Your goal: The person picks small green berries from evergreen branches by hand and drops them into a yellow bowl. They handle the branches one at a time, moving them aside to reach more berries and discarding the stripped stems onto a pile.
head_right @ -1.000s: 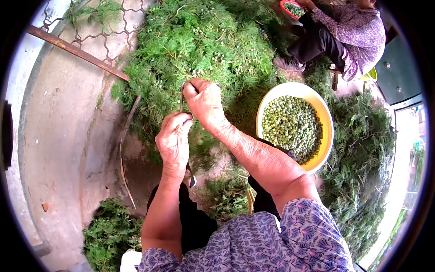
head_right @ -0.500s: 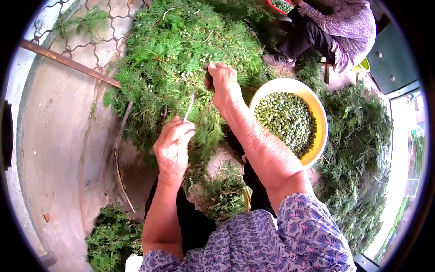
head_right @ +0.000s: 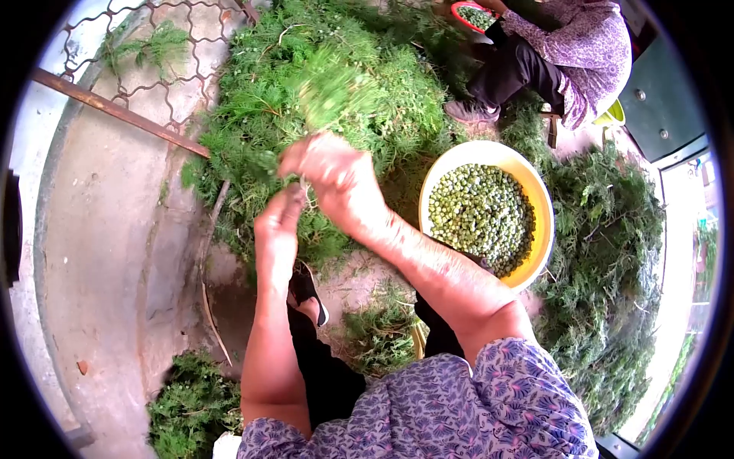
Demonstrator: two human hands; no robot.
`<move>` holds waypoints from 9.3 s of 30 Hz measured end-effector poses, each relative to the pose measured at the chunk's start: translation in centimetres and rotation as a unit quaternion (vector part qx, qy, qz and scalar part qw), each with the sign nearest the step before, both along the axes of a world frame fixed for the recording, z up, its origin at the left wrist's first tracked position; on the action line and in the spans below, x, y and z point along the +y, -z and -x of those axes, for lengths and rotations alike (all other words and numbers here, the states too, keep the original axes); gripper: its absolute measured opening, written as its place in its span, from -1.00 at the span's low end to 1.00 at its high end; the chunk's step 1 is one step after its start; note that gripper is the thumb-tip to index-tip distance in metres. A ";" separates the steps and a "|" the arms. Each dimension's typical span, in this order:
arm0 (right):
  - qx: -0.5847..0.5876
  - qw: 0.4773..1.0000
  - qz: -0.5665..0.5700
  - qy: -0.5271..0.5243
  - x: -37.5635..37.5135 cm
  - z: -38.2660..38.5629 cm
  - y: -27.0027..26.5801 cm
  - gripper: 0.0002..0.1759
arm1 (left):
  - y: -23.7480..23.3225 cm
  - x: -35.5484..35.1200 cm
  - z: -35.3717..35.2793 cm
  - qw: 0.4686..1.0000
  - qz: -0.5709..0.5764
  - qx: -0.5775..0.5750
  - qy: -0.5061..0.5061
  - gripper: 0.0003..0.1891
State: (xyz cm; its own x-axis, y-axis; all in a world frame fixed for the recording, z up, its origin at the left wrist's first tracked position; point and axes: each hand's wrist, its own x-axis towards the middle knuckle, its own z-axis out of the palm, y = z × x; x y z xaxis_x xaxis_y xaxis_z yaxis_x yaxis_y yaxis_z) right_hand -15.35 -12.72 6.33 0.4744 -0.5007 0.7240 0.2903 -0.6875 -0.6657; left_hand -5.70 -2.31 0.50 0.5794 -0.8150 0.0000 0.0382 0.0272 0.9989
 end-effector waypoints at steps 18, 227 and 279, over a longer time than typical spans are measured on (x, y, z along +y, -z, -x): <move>0.153 0.954 -0.258 -0.025 1.6 -0.6 1.1 -0.78 | -2.4 1.8 -1.3 0.980 0.020 0.196 0.006 -0.83; 0.085 0.899 -0.428 -0.034 14.0 20.5 -0.4 -0.95 | -5.3 11.6 18.4 0.968 0.029 0.231 0.098 -0.88; 0.080 0.817 -0.397 0.410 5.2 42.1 1.3 -0.82 | 2.6 15.8 6.1 0.859 0.142 0.436 -0.225 -0.94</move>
State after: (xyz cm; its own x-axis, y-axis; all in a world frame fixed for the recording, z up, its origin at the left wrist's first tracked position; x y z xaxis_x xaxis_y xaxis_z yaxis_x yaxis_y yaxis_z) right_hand -57.47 -7.53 5.00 -0.2001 -0.9795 -0.0219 -0.1853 0.0598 -0.9809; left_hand -11.75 13.52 -2.06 0.7165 -0.5467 -0.4332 0.6913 0.4737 0.5456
